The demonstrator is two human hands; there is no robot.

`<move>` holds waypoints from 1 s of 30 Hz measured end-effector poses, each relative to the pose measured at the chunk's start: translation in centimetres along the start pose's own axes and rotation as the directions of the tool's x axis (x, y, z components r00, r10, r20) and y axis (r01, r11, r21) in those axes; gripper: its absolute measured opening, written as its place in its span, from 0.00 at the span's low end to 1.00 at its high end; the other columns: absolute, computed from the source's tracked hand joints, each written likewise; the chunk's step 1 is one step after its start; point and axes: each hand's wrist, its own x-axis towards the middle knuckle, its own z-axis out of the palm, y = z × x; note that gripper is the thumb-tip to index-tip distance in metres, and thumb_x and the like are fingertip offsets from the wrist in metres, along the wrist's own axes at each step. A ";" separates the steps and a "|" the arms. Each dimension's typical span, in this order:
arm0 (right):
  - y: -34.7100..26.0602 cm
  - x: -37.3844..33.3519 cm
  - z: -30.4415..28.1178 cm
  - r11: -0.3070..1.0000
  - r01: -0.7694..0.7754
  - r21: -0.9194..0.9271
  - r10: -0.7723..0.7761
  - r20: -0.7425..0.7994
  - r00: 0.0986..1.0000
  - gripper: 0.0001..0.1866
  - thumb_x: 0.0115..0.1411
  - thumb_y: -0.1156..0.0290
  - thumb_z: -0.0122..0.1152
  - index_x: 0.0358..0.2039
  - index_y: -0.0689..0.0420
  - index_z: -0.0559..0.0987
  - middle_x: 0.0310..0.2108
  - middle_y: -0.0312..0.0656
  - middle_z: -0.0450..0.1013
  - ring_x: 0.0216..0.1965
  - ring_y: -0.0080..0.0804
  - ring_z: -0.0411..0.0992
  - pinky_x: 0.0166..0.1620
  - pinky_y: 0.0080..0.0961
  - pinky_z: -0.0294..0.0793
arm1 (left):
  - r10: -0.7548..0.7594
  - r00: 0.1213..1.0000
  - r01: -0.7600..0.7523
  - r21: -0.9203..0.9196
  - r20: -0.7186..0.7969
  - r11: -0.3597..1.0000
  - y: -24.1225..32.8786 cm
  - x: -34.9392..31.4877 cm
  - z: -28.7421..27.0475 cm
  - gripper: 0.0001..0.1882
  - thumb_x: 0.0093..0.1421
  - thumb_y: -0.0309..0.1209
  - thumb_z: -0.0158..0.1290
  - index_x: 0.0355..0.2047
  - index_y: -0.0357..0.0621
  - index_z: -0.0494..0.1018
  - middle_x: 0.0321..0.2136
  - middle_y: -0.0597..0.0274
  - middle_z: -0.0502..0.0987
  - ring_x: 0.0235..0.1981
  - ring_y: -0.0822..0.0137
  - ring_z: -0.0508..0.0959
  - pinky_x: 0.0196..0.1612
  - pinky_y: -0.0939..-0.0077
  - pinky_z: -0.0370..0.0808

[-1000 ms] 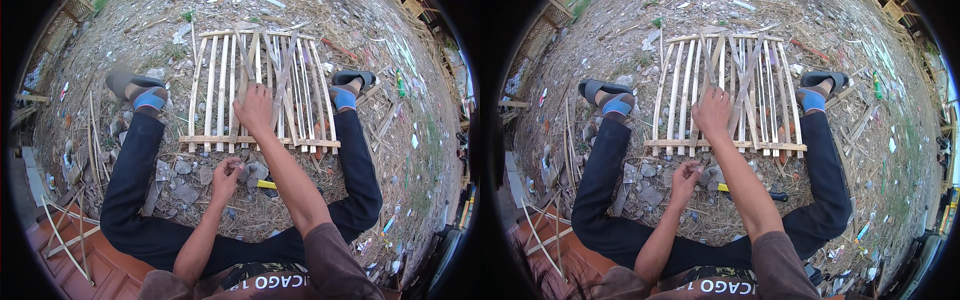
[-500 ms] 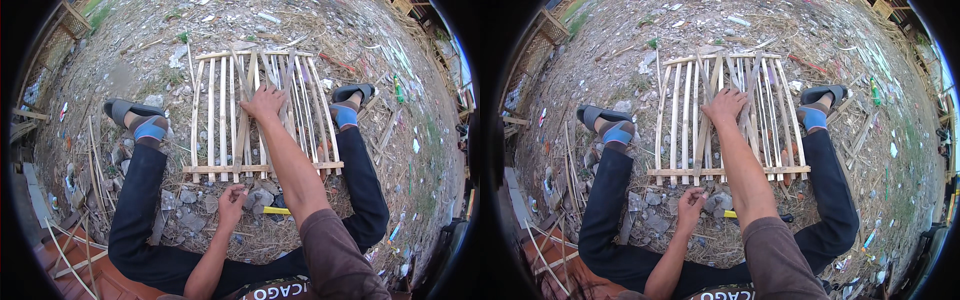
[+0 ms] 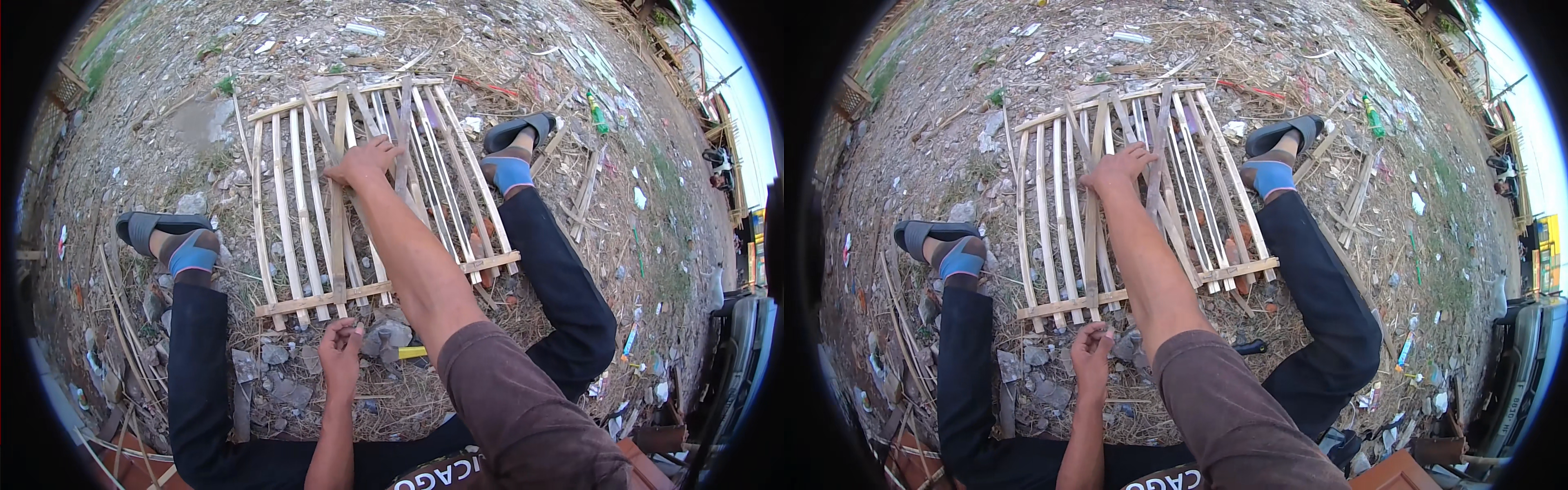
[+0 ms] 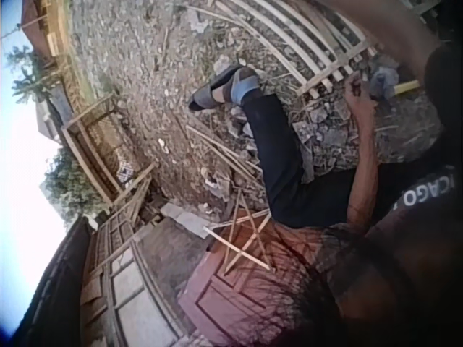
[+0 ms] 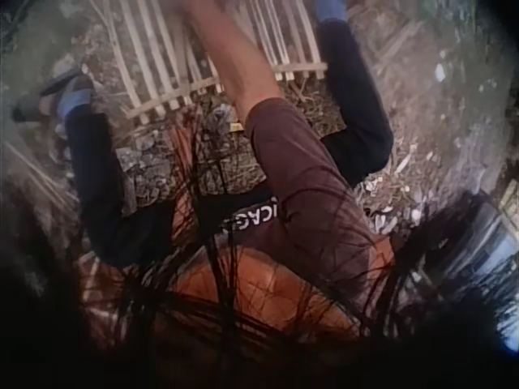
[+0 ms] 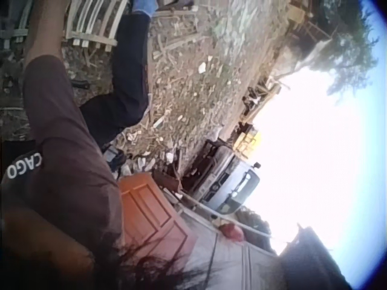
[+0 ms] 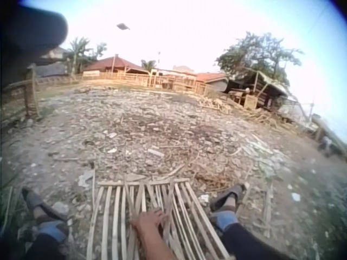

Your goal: The person assembles a bamboo lattice by hand and using a hammer to drive small nails through wooden slats. They position bamboo strips across a wooden frame, align them, and hammer nails into the intersections.

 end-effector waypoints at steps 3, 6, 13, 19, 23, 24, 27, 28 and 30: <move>0.0 0.7 -0.5 0.998 -0.010 0.055 0.009 0.010 1.000 0.51 0.47 0.31 0.61 0.63 0.57 0.71 0.71 0.60 0.49 0.70 0.60 0.51 0.66 0.63 0.44 | 0.003 1.000 -0.003 0.010 0.009 1.000 0.2 0.1 0.0 0.11 0.62 0.21 0.58 0.45 0.37 0.74 0.30 0.70 0.75 0.32 0.80 0.72 0.38 0.85 0.69; -0.4 0.7 -0.2 0.997 -0.033 0.064 0.035 -0.036 0.999 0.50 0.46 0.31 0.62 0.60 0.57 0.74 0.70 0.59 0.52 0.69 0.59 0.53 0.65 0.58 0.46 | 0.008 1.000 -0.008 0.006 0.002 1.000 -0.1 0.3 -0.3 0.11 0.62 0.21 0.58 0.45 0.37 0.75 0.30 0.70 0.75 0.32 0.80 0.72 0.38 0.85 0.70; -0.5 -0.3 -0.8 0.996 -0.047 0.073 0.052 -0.072 0.996 0.52 0.43 0.28 0.64 0.58 0.56 0.76 0.66 0.59 0.57 0.66 0.58 0.58 0.65 0.54 0.51 | 0.022 1.000 -0.022 -0.028 -0.010 0.999 0.5 -0.4 -0.1 0.11 0.62 0.21 0.59 0.45 0.38 0.75 0.30 0.70 0.75 0.32 0.80 0.73 0.37 0.85 0.70; -0.3 -2.2 -4.6 0.987 0.016 0.157 -0.002 -0.085 0.996 0.51 0.41 0.28 0.66 0.57 0.56 0.77 0.66 0.58 0.58 0.65 0.57 0.59 0.65 0.51 0.52 | 0.119 0.986 -0.133 0.124 0.117 0.983 1.7 -4.3 0.7 0.10 0.60 0.25 0.62 0.42 0.39 0.78 0.30 0.65 0.79 0.32 0.77 0.76 0.38 0.79 0.74; -0.7 -3.6 -9.0 0.973 0.127 0.192 -0.082 -0.227 0.971 0.51 0.42 0.29 0.61 0.55 0.60 0.78 0.64 0.61 0.60 0.64 0.55 0.62 0.65 0.58 0.54 | 0.248 0.918 -0.328 0.239 0.309 0.914 3.4 -8.2 1.3 0.09 0.59 0.25 0.63 0.40 0.38 0.79 0.32 0.62 0.81 0.34 0.74 0.79 0.42 0.77 0.75; -0.6 -4.1 -10.7 0.964 0.167 0.207 -0.119 -0.228 0.967 0.50 0.42 0.30 0.63 0.54 0.60 0.79 0.63 0.60 0.61 0.64 0.56 0.61 0.65 0.53 0.55 | 0.248 0.899 -0.356 0.272 0.360 0.894 4.1 -8.9 1.5 0.09 0.59 0.25 0.63 0.40 0.37 0.79 0.32 0.61 0.81 0.35 0.73 0.79 0.43 0.77 0.75; -0.1 -5.8 -15.0 0.928 0.324 0.181 -0.251 -0.336 0.908 0.47 0.42 0.31 0.64 0.50 0.60 0.82 0.62 0.62 0.62 0.64 0.57 0.62 0.64 0.56 0.55 | 0.280 0.820 -0.434 0.222 0.500 0.873 4.8 -10.3 2.5 0.09 0.59 0.25 0.63 0.40 0.38 0.80 0.36 0.57 0.82 0.39 0.67 0.81 0.45 0.71 0.76; 0.0 -6.4 -16.4 0.913 0.368 0.174 -0.286 -0.369 0.885 0.44 0.40 0.32 0.67 0.45 0.60 0.84 0.60 0.62 0.63 0.62 0.59 0.63 0.64 0.59 0.54 | 0.298 0.796 -0.453 0.191 0.527 0.871 5.2 -10.8 2.8 0.09 0.59 0.25 0.63 0.40 0.38 0.80 0.37 0.56 0.82 0.39 0.66 0.82 0.46 0.71 0.77; 0.6 -7.9 -18.7 0.860 0.505 0.070 -0.437 -0.409 0.801 0.43 0.40 0.34 0.68 0.45 0.60 0.84 0.60 0.62 0.62 0.61 0.60 0.63 0.64 0.60 0.54 | 0.328 0.744 -0.481 0.127 0.582 0.867 5.8 -11.9 3.3 0.09 0.59 0.26 0.63 0.40 0.38 0.79 0.38 0.55 0.82 0.41 0.64 0.82 0.47 0.70 0.77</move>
